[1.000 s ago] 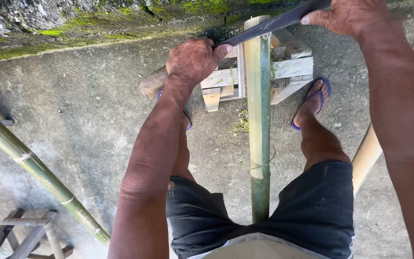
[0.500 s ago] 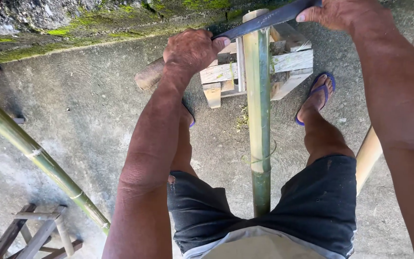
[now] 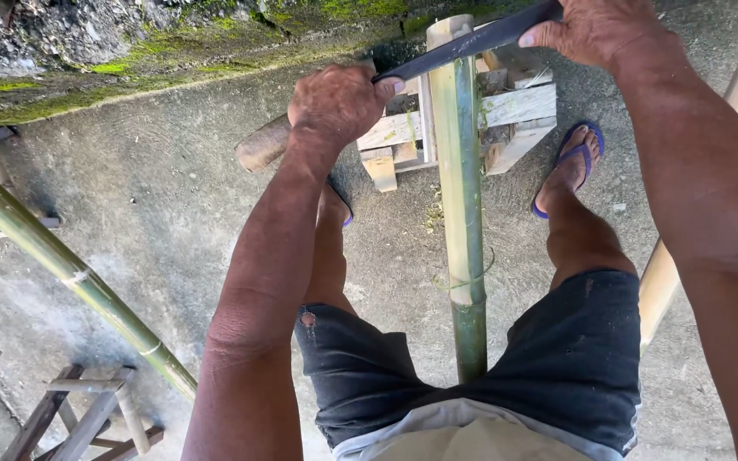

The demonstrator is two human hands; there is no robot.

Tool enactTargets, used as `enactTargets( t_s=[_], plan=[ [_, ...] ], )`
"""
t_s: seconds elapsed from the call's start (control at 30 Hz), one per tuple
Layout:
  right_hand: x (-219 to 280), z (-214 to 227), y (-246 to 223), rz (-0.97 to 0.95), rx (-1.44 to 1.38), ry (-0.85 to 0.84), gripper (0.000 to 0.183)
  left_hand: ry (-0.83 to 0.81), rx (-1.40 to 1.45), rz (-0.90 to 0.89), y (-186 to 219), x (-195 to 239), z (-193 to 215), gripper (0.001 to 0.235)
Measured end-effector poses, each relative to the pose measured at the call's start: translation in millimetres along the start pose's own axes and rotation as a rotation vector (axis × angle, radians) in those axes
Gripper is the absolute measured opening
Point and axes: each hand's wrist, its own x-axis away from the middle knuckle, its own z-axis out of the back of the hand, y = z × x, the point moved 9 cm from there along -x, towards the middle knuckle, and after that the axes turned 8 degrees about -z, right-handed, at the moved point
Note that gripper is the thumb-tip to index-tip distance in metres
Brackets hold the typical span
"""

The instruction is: Shaping or scraping a bamboo pole using a large knife or machete.

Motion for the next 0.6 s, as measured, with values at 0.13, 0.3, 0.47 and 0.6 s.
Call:
enactTargets(
  t_s=[0.13, 0.3, 0.47, 0.6],
  plan=[
    [-8, -9, 9, 0.01, -0.004, -0.011, 0.049, -0.019, 0.009, 0.017, -1, 1, 3, 0.06],
    [2, -5, 0, -0.002, -0.01, -0.081, 0.051, -0.04, 0.021, 0.024, -12, 1, -18, 0.065],
    [12, 14, -11, 0.116, 0.141, 0.135, 0.055, 0.124, -0.07, -0.068, -13, -5, -26, 0.073],
    [31, -23, 4, -0.138, 0.017, -0.119, 0.065, -0.117, -0.05, 0.054, -11, 26, -56, 0.079]
  ],
)
